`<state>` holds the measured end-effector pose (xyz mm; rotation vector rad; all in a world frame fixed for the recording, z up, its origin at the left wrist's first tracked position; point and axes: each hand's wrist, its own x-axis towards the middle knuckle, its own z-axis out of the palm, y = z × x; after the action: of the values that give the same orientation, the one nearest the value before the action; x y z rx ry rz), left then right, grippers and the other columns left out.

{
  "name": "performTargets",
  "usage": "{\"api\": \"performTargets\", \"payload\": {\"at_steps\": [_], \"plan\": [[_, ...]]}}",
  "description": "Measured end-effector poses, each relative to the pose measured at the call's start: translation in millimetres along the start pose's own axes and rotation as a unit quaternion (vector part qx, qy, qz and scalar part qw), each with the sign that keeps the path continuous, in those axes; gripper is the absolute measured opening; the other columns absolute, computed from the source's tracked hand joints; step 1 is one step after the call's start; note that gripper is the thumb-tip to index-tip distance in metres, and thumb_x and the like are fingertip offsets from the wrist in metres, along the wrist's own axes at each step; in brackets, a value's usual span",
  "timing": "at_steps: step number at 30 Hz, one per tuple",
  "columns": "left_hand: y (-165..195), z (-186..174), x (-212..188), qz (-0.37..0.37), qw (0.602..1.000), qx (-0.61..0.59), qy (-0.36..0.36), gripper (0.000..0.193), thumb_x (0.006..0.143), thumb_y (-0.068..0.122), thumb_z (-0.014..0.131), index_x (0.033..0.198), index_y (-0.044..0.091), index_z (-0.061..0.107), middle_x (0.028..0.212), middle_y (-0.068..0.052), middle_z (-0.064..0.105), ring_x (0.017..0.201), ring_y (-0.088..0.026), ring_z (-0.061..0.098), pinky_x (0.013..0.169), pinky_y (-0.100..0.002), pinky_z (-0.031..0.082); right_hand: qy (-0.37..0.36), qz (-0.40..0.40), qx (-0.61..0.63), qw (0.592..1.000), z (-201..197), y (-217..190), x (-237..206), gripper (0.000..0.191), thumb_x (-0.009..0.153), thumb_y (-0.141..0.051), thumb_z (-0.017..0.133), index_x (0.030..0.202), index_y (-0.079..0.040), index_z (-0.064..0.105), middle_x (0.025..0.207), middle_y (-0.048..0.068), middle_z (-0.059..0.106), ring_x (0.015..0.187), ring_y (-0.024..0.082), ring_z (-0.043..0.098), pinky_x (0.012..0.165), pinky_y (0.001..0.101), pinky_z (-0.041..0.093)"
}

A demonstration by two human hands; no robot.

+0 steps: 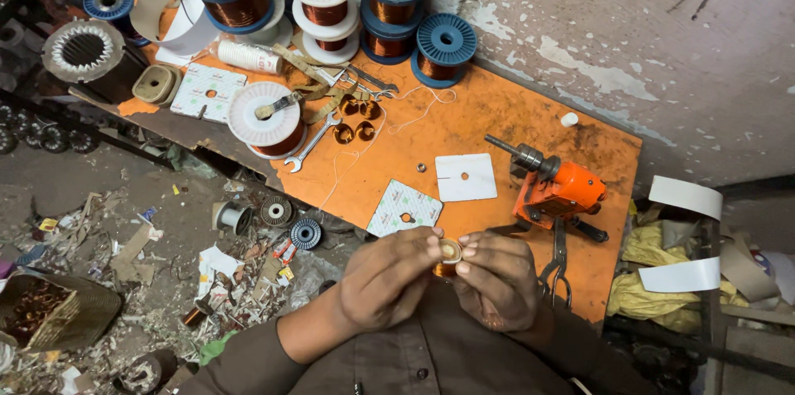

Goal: The person operates a bench-mounted winding machine to wrap copper wire around a small bobbin. They then remove the bobbin, tie off the wire with a string, and trim the excess with scissors.

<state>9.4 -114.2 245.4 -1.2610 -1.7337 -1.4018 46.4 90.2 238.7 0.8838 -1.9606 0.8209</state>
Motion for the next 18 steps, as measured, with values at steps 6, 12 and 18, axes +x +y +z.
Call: {"api": "performTargets", "payload": {"at_steps": [6, 12, 18], "plan": [[7.8, -4.5, 9.1, -0.023, 1.0, 0.002, -0.01, 0.036, 0.083, -0.009, 0.076, 0.118, -0.005, 0.069, 0.116, -0.019, 0.068, 0.109, -0.035, 0.074, 0.093, -0.04, 0.064, -0.027, 0.025, 0.029, 0.999, -3.9, 2.9, -1.4, 0.022, 0.098, -0.013, 0.072, 0.115, -0.004, 0.059, 0.113, 0.011, 0.058, 0.105, 0.025, 0.064, 0.09, 0.0374, 0.059], [7.1, -9.1, 10.9, 0.007, 1.0, -0.008, 0.001, 0.032, 0.084, -0.008, 0.081, 0.113, -0.003, 0.07, 0.118, -0.017, 0.069, 0.112, -0.033, 0.075, 0.094, -0.039, 0.063, -0.032, 0.039, 0.003, 0.999, -9.6, 2.6, -2.1, 0.027, 0.098, -0.022, 0.07, 0.116, -0.006, 0.057, 0.116, 0.012, 0.061, 0.112, 0.031, 0.064, 0.092, 0.0393, 0.06], [6.8, -6.9, 4.0, 0.027, 0.999, 0.015, 0.027, 0.031, 0.082, -0.008, 0.084, 0.11, -0.004, 0.069, 0.116, -0.018, 0.07, 0.107, -0.034, 0.077, 0.088, -0.037, 0.066, -0.048, 0.023, 0.049, 0.997, -12.5, 7.4, -5.8, 0.032, 0.101, -0.021, 0.069, 0.122, -0.005, 0.052, 0.116, 0.014, 0.067, 0.111, 0.031, 0.07, 0.093, 0.039, 0.062]]}}
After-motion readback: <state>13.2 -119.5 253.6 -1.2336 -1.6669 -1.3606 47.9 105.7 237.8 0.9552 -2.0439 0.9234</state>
